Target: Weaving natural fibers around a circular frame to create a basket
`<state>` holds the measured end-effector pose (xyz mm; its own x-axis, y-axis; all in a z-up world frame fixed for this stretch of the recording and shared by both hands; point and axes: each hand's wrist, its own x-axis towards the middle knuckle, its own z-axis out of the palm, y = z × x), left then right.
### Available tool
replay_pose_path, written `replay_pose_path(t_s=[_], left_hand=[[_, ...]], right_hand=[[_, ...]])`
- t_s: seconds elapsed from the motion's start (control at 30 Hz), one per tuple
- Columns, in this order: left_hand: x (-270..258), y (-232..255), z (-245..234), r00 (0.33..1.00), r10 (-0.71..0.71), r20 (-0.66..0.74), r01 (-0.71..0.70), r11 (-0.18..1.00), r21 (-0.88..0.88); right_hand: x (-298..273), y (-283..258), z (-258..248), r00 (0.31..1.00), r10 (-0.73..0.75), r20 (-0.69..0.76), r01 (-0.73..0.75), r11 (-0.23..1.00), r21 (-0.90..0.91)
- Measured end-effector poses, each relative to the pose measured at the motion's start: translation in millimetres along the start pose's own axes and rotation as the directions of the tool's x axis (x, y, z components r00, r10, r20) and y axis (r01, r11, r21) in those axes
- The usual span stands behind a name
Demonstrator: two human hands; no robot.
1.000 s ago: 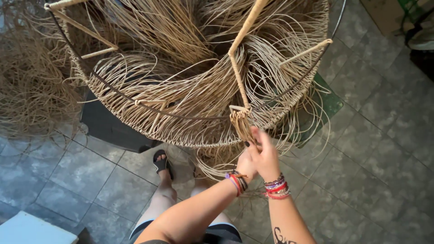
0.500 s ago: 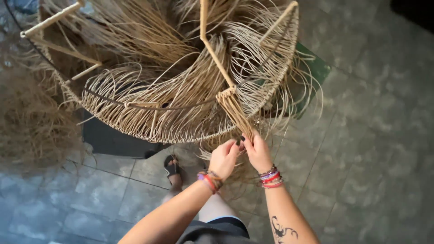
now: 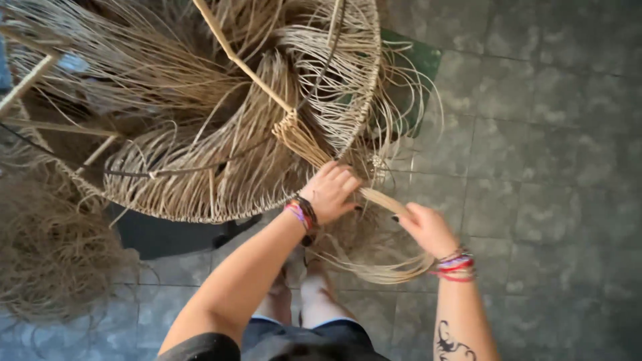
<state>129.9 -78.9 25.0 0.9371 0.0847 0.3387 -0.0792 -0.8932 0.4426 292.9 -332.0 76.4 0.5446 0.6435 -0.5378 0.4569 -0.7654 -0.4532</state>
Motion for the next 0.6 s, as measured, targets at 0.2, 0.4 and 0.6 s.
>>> replay_pose_path(t_s=[0.2,0.4,0.6], left_hand=[[14,4,27,0.974,-0.194,0.118,0.176,0.973,0.152],[53,80,41,0.972,-0.236,0.014,0.234,0.950,-0.206],[26,61,50,0.967,-0.254,0.014,0.252,0.947,-0.202]], right_hand=[[-26,-35,-98,0.999,0.021,0.044,-0.009,0.971,-0.240],[-10,-73,-107,0.998,-0.013,0.066,0.039,0.907,-0.419],[-22,-51,-115,0.993,-0.021,0.120,0.060,0.942,-0.330]])
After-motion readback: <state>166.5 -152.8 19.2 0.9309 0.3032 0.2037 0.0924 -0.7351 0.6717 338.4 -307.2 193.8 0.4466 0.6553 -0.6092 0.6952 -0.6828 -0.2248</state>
